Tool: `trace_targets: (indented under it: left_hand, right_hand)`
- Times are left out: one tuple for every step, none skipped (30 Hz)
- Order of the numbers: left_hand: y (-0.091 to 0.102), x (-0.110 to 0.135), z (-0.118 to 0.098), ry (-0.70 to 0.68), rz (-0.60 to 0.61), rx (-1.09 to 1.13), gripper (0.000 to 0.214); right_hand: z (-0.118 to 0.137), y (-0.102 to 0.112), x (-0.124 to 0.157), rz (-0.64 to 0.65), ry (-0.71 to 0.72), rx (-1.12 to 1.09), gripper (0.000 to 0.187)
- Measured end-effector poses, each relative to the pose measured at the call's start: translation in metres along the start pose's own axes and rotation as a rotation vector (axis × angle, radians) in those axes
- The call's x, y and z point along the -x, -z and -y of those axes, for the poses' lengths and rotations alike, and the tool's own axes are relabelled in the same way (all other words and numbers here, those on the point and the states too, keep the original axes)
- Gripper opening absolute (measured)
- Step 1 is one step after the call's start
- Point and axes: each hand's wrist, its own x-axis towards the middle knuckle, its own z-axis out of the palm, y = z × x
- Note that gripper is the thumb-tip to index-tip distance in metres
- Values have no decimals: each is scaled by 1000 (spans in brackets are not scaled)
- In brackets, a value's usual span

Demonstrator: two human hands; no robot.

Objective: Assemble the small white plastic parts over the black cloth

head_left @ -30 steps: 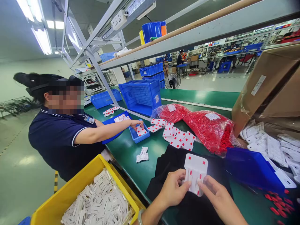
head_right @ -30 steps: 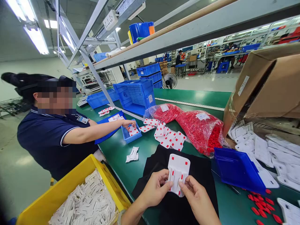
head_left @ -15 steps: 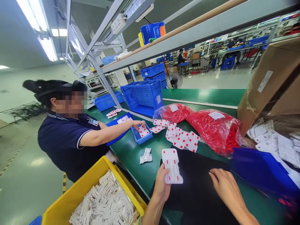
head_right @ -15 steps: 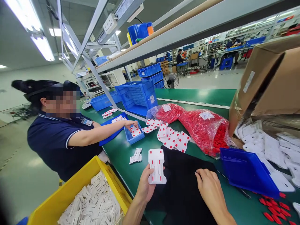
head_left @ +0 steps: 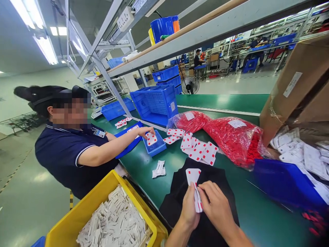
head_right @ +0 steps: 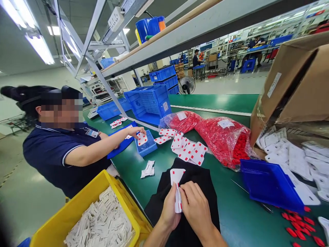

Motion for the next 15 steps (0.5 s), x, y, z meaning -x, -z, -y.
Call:
trace_targets:
  left_hand:
    - [0, 1, -1, 8, 20, 9, 39]
    - [-1, 1, -2, 15, 35, 20, 38]
    - [-1, 1, -4, 20, 40, 32, 37]
    - [-1, 1, -6, 24, 35, 44, 36]
    - [0, 1, -7, 27, 22, 53, 36]
    - [1, 0, -9, 33, 7, 58, 36]
    - [1, -1, -10, 38, -3, 56, 36]
    - [3, -3, -12, 35, -8, 48, 37]
    - [4, -4, -14, 30, -4, 34, 40]
    - [5, -5, -18, 27, 5, 18, 43]
    - [6, -6, -23, 24, 18, 3, 46]
    - [7, -7, -29, 14, 34, -3, 49]
    - [8, -8, -36, -1, 51, 5, 51]
    - [8, -8, -45, -14, 74, 29, 53]
    - [8, -8, -53, -23, 104, 67, 54]
  right_hand:
    - [-2, -4, -1, -18, 15, 37, 18]
    - [-3, -6, -1, -25, 28, 69, 18]
    - [-5, -6, -1, -20, 39, 94, 17]
    - [-6, -5, -1, -3, 48, 113, 17]
    - [-7, -4, 0, 32, 62, 124, 17]
    - [-8, -2, 2, 83, 80, 129, 17]
    - [-9, 0, 4, 144, 105, 129, 17]
    - [-12, 3, 7, 208, 132, 129, 17]
    - [-16, 6, 11, 261, 148, 134, 18]
    - [-22, 10, 15, 288, 147, 148, 18]
    - [-30, 15, 19, 282, 123, 170, 19]
    - [-41, 21, 23, 250, 80, 201, 19]
    - [-52, 28, 27, 201, 31, 235, 20]
    - [-65, 36, 31, 141, -21, 271, 22]
    - [-78, 43, 36, 93, -58, 305, 26]
